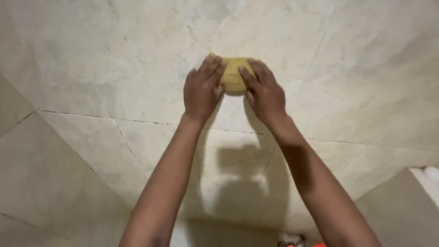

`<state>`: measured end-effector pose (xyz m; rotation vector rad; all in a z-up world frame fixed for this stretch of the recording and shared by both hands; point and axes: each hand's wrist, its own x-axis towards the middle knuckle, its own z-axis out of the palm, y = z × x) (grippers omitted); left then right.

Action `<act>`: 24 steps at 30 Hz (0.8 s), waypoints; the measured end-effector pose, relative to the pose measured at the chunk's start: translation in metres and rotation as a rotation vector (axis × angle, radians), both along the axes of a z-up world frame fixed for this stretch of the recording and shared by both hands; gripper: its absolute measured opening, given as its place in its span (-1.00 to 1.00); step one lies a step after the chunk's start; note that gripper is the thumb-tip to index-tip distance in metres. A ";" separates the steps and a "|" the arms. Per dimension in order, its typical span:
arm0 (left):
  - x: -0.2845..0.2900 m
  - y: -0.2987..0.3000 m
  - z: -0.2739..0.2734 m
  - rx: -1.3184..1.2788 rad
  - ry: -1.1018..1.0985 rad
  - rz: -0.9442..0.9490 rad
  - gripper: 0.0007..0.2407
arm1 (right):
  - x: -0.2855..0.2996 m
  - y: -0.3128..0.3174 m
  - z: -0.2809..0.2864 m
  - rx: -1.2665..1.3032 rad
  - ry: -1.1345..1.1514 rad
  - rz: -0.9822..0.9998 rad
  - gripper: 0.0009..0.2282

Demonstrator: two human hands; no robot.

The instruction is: The person scrubs a tiled bathroom wall with a yellow sponge. They repeatedly rub the sponge against the wall surface in a vertical motion, covering a large area of the wall.

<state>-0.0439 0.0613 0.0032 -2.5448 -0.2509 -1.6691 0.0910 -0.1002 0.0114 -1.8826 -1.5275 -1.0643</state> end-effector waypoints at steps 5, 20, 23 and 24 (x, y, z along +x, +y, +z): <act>0.001 0.014 -0.033 -0.012 -0.069 -0.069 -0.56 | -0.008 0.017 -0.045 0.071 0.041 0.061 -0.39; -0.034 0.019 -0.132 -0.097 0.114 0.002 -0.60 | -0.030 0.023 -0.138 -0.109 0.111 0.128 -0.43; -0.037 0.005 -0.127 -0.115 0.191 0.028 -0.56 | -0.028 0.006 -0.126 -0.194 0.116 0.118 -0.42; -0.036 0.001 -0.120 -0.106 0.214 0.026 -0.54 | -0.026 0.000 -0.118 -0.209 0.101 0.104 -0.42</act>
